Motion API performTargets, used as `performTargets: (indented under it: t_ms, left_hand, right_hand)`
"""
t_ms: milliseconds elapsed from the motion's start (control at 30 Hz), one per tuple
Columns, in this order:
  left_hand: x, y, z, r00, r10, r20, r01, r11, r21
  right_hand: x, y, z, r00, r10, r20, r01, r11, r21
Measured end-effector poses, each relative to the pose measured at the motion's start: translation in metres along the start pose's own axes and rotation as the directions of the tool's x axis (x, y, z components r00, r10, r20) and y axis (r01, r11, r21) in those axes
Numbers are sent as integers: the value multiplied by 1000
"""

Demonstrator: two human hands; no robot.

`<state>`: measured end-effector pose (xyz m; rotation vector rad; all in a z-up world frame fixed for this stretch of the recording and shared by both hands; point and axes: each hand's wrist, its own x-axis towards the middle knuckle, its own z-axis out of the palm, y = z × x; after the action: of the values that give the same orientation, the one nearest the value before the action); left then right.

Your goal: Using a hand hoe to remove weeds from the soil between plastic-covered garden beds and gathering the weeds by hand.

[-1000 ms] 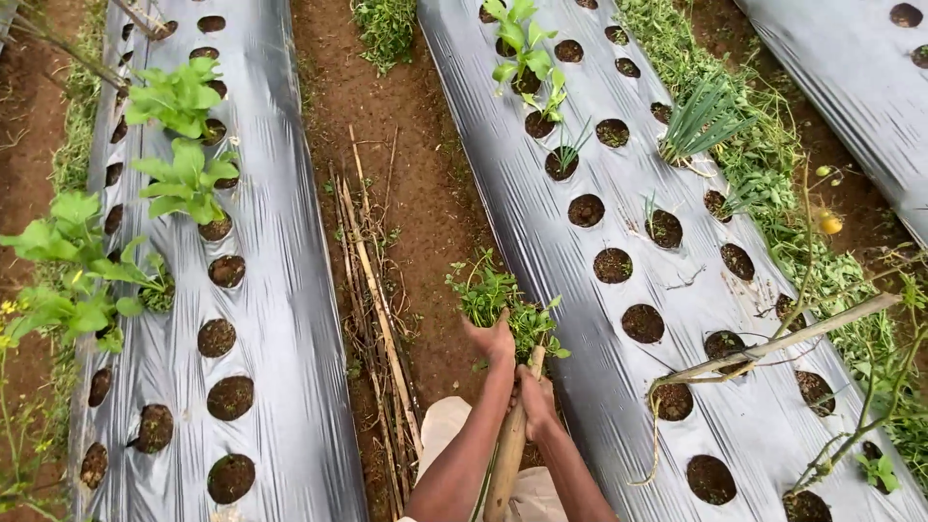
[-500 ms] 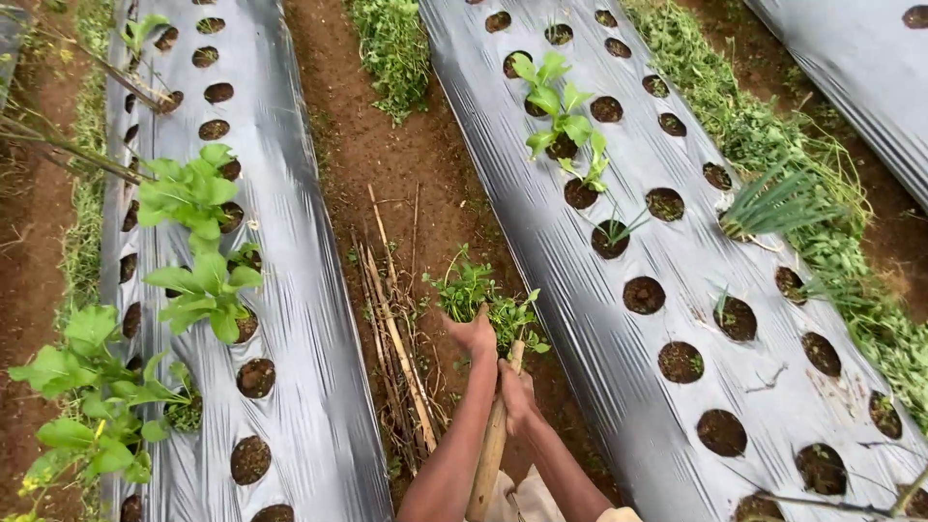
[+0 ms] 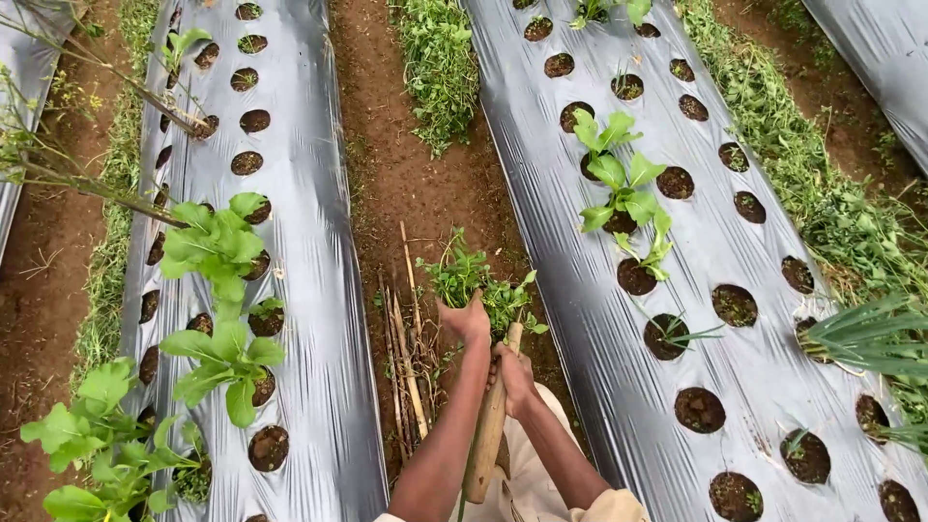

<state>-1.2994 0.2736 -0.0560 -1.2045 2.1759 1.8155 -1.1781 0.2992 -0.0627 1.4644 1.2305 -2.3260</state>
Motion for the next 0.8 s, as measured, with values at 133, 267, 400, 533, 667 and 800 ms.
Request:
performTargets:
  t_ms: [133, 267, 400, 533, 667, 800]
  left_hand:
    - [14, 77, 34, 1000, -5, -23, 4, 1000, -27]
    - [90, 92, 87, 999, -28, -40, 26, 999, -37]
    - [115, 149, 114, 997, -32, -73, 31, 999, -18]
    - [185, 163, 162, 993, -46, -104, 51, 998, 44]
    - [244, 204, 200, 996, -18, -84, 21, 999, 34]
    - [299, 251, 227, 999, 22, -30, -23, 999, -45]
  right_hand:
    - [6, -81, 46, 1000, -4, 13, 4, 1000, -2]
    - [44, -128, 87, 998, 38, 57, -38, 999, -14]
    - [77, -174, 120, 989, 83, 120, -90, 994, 56]
    - [116, -216, 164, 987, 81, 138, -85, 996, 23]
    - [169, -258, 218, 982, 100, 163, -103, 995, 11]
    - [213, -309, 275, 977, 110, 182, -116, 993, 21]
